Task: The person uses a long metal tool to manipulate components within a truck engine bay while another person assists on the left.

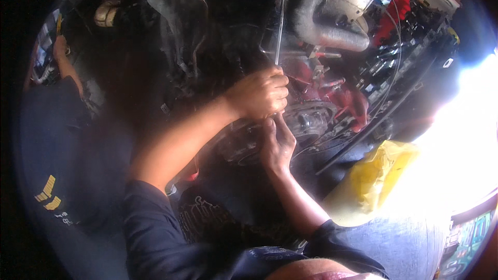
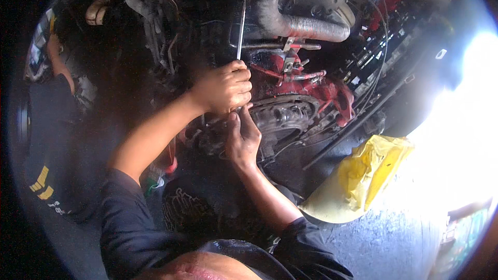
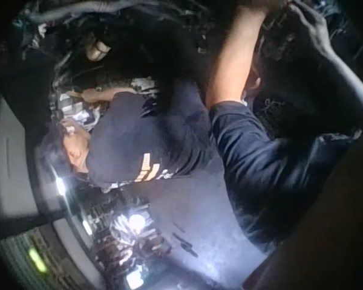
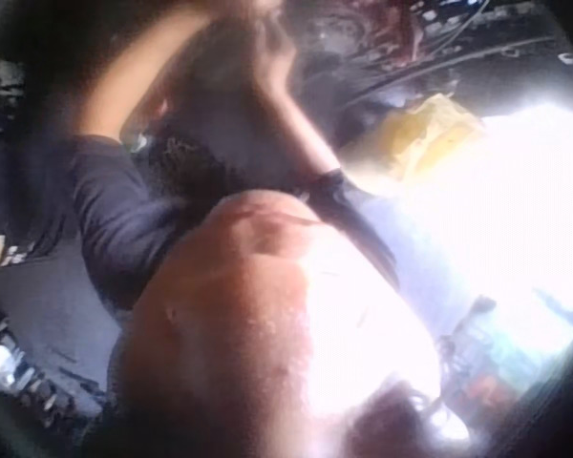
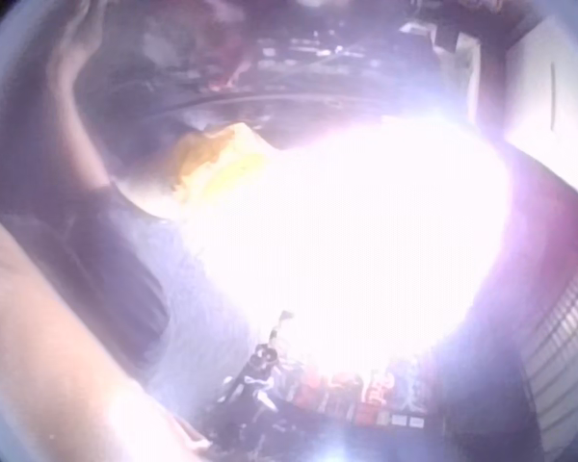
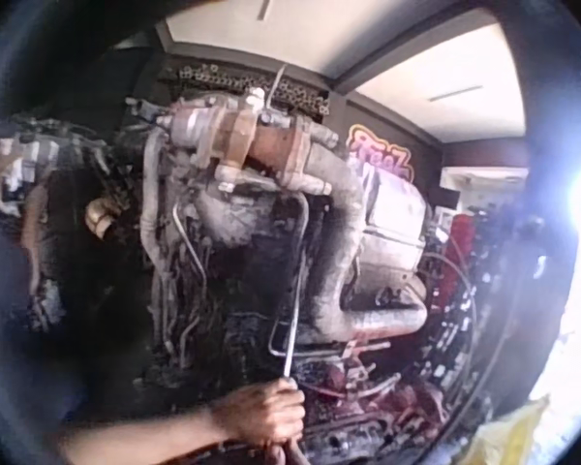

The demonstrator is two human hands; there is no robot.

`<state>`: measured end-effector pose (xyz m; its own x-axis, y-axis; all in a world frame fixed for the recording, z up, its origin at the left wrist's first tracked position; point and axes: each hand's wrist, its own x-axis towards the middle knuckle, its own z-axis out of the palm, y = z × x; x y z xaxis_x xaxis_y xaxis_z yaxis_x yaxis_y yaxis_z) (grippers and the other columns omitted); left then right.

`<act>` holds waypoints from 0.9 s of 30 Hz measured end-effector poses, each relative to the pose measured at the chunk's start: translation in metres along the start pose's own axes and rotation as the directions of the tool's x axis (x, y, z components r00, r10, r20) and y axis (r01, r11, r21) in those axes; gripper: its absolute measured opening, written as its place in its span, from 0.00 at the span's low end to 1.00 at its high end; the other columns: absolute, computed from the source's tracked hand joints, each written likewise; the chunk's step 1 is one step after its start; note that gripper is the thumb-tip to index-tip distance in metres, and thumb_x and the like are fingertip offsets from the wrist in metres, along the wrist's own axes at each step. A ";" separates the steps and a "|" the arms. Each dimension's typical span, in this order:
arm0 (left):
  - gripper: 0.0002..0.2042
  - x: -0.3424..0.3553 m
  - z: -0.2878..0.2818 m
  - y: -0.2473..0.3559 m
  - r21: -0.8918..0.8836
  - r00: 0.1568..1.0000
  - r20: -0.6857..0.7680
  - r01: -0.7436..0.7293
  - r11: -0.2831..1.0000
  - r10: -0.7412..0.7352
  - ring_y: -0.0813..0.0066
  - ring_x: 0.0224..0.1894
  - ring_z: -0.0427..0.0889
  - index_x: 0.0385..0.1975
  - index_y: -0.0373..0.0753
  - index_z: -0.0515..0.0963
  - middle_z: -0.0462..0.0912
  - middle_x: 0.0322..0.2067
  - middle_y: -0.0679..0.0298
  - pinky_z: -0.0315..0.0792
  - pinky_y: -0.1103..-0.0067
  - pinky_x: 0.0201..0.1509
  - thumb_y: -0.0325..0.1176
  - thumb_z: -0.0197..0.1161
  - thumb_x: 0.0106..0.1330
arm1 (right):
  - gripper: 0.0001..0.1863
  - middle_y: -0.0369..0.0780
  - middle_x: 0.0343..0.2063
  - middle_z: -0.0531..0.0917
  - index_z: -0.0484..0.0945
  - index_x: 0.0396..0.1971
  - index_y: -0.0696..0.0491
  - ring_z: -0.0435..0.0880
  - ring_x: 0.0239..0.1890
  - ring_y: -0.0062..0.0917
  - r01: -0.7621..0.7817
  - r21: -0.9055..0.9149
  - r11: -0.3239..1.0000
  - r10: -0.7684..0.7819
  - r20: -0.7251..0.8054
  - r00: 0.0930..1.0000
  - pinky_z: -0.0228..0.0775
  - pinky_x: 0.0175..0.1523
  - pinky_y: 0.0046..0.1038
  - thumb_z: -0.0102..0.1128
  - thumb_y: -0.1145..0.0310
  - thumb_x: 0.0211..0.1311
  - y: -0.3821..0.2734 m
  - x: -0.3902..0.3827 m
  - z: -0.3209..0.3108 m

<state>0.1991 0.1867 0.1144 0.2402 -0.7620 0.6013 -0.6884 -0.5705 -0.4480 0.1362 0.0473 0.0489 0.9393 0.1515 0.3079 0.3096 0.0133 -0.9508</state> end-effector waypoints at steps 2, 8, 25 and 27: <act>0.07 0.000 0.002 -0.001 -0.004 1.000 -0.013 0.010 1.000 -0.010 0.69 0.36 0.75 0.15 0.42 0.76 0.74 0.22 0.69 0.67 0.68 0.56 0.37 0.61 0.48 | 0.28 0.44 0.45 0.81 0.67 0.58 0.68 0.75 0.49 0.20 -0.041 0.050 0.998 0.040 0.014 0.999 0.65 0.55 0.22 0.50 0.58 0.70 0.000 0.001 0.000; 0.08 -0.001 0.004 -0.009 -0.037 0.999 0.009 -0.032 0.999 0.032 0.69 0.37 0.76 0.15 0.42 0.76 0.75 0.22 0.69 0.67 0.68 0.56 0.37 0.63 0.49 | 0.21 0.29 0.23 0.75 0.75 0.50 0.60 0.70 0.25 0.11 0.101 0.008 0.995 -0.100 -0.123 0.987 0.63 0.33 0.16 0.51 0.58 0.69 0.014 0.005 0.014; 0.09 0.012 0.002 -0.026 -0.007 0.998 0.054 -0.026 1.000 0.027 0.70 0.36 0.75 0.14 0.43 0.76 0.75 0.23 0.68 0.68 0.69 0.54 0.38 0.64 0.49 | 0.25 0.46 0.47 0.81 0.67 0.59 0.65 0.77 0.51 0.23 0.016 0.021 1.000 -0.015 -0.044 0.999 0.66 0.57 0.24 0.48 0.62 0.70 -0.018 0.025 0.008; 0.08 0.013 0.003 -0.024 -0.029 0.999 0.030 -0.012 1.000 0.013 0.70 0.36 0.75 0.14 0.43 0.76 0.74 0.22 0.68 0.68 0.69 0.54 0.38 0.64 0.49 | 0.25 0.48 0.48 0.81 0.67 0.60 0.64 0.77 0.52 0.24 -0.024 0.068 0.997 0.026 -0.039 0.999 0.66 0.57 0.24 0.48 0.62 0.70 -0.011 0.021 0.006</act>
<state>0.2212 0.1897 0.1306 0.2522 -0.7783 0.5751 -0.7108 -0.5523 -0.4357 0.1516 0.0558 0.0655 0.9521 0.1133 0.2839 0.2765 0.0767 -0.9580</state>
